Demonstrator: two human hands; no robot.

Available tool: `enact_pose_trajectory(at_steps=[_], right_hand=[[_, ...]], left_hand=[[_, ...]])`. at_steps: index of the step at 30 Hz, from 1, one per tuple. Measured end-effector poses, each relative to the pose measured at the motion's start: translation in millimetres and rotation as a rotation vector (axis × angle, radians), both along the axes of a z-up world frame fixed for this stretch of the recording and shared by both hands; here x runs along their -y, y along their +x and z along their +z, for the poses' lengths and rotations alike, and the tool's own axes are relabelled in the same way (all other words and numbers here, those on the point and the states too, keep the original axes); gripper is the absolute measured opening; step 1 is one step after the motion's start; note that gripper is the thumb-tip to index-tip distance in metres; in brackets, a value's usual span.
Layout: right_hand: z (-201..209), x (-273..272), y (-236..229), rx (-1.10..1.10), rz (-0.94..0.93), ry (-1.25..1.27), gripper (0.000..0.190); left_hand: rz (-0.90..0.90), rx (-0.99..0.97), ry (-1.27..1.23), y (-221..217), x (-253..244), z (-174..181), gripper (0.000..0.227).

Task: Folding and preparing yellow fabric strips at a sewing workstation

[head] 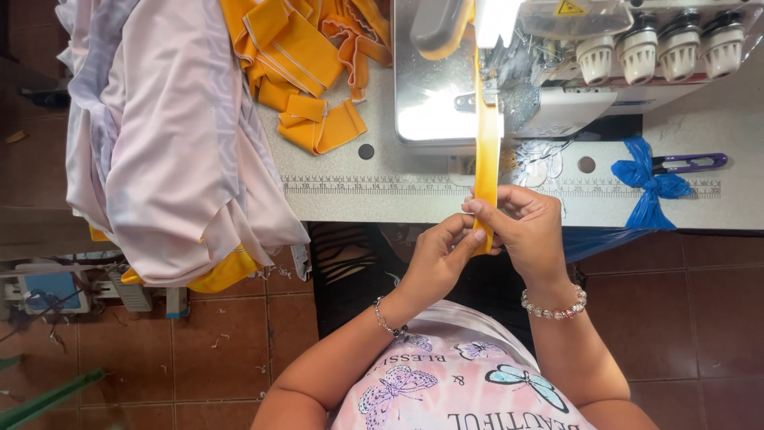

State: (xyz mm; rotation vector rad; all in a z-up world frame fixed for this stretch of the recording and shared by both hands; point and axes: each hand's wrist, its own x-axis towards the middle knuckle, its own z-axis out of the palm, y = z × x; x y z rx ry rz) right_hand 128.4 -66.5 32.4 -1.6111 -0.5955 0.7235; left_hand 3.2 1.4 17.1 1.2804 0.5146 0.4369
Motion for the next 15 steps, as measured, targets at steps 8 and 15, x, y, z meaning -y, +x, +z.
enact_pose_trajectory(at_steps=[8, 15], right_hand=[[4, -12, 2, -0.015, -0.057, 0.008, 0.017], [14, -14, 0, 0.052, -0.058, 0.026, 0.014]], left_hand=[[-0.010, -0.025, -0.074, 12, -1, -16, 0.024], [0.050, -0.038, -0.259, 9, 3, -30, 0.025]])
